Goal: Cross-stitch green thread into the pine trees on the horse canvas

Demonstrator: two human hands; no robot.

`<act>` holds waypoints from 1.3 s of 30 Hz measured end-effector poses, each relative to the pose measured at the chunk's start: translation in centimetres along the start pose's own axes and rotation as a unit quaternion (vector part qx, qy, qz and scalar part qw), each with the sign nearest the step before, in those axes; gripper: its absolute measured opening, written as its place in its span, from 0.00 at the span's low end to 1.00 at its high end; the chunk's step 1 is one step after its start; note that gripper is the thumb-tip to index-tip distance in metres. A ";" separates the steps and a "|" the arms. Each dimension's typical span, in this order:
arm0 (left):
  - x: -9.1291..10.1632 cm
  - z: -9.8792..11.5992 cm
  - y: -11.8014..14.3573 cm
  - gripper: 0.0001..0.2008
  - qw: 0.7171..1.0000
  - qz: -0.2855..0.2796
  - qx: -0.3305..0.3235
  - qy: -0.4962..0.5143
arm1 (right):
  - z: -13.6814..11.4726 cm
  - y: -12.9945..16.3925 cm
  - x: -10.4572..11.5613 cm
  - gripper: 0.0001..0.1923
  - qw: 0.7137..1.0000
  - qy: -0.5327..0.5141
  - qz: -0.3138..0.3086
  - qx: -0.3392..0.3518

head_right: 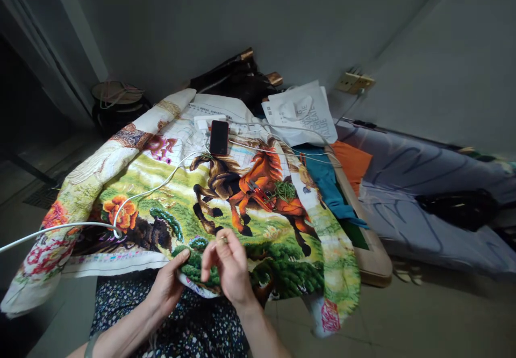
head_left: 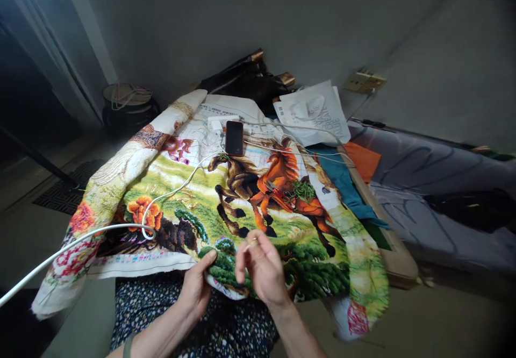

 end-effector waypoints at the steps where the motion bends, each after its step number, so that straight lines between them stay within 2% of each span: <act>1: -0.1 0.1 0.0 0.10 1.000 0.003 0.006 -0.006 | -1.2 0.2 0.4 0.10 0.998 -0.041 0.037 0.021; 4: 0.1 0.2 0.0 0.11 1.000 0.013 0.007 -0.021 | -4.1 0.7 2.0 0.10 0.982 -0.065 0.126 0.124; 6: 0.4 0.2 0.0 0.12 0.999 0.018 0.005 -0.029 | -4.5 1.0 2.6 0.09 0.977 -0.024 0.142 0.158; 8: 0.5 0.2 0.0 0.12 0.999 0.016 0.010 -0.033 | -3.6 1.2 2.8 0.08 0.980 0.047 0.125 0.145; 10: 0.5 0.3 0.1 0.10 0.999 0.009 0.018 -0.035 | -1.9 1.3 2.4 0.08 0.987 0.115 0.082 0.076; 12: 0.5 0.4 0.2 0.09 0.999 0.001 0.024 -0.040 | -0.3 1.3 1.7 0.07 0.982 0.189 0.019 -0.007; 13: 0.4 0.5 0.3 0.09 0.999 -0.003 0.026 -0.042 | 0.3 1.2 1.3 0.07 0.971 0.236 -0.009 -0.031; 15: 0.4 0.6 0.3 0.09 0.999 -0.007 0.027 -0.041 | 0.8 1.1 0.6 0.08 0.939 0.338 -0.046 -0.031; 18: 0.4 0.6 0.4 0.09 0.999 -0.009 0.030 -0.035 | 0.8 1.0 -0.1 0.13 0.898 0.436 -0.052 -0.003; 22: 0.5 0.5 0.3 0.08 0.999 -0.007 0.035 -0.030 | 0.8 0.9 -0.2 0.14 0.874 0.483 -0.049 0.006; 31: 0.3 0.5 0.4 0.07 0.999 -0.014 0.038 -0.026 | 0.9 0.8 -0.2 0.15 0.866 0.498 -0.052 0.017; 39: 0.6 0.3 0.1 0.08 0.999 -0.009 0.040 -0.012 | 1.4 1.0 -0.8 0.14 0.831 0.553 -0.044 0.036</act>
Point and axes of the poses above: each hand's wrist, its own y-axis away from the middle knuckle, its own x-axis out of the back of the hand, z = x × y, the point moved 2 cm from there along -y, towards the middle knuckle, and after that the axes turned 1 degree about -z, right-handed, at the moved point
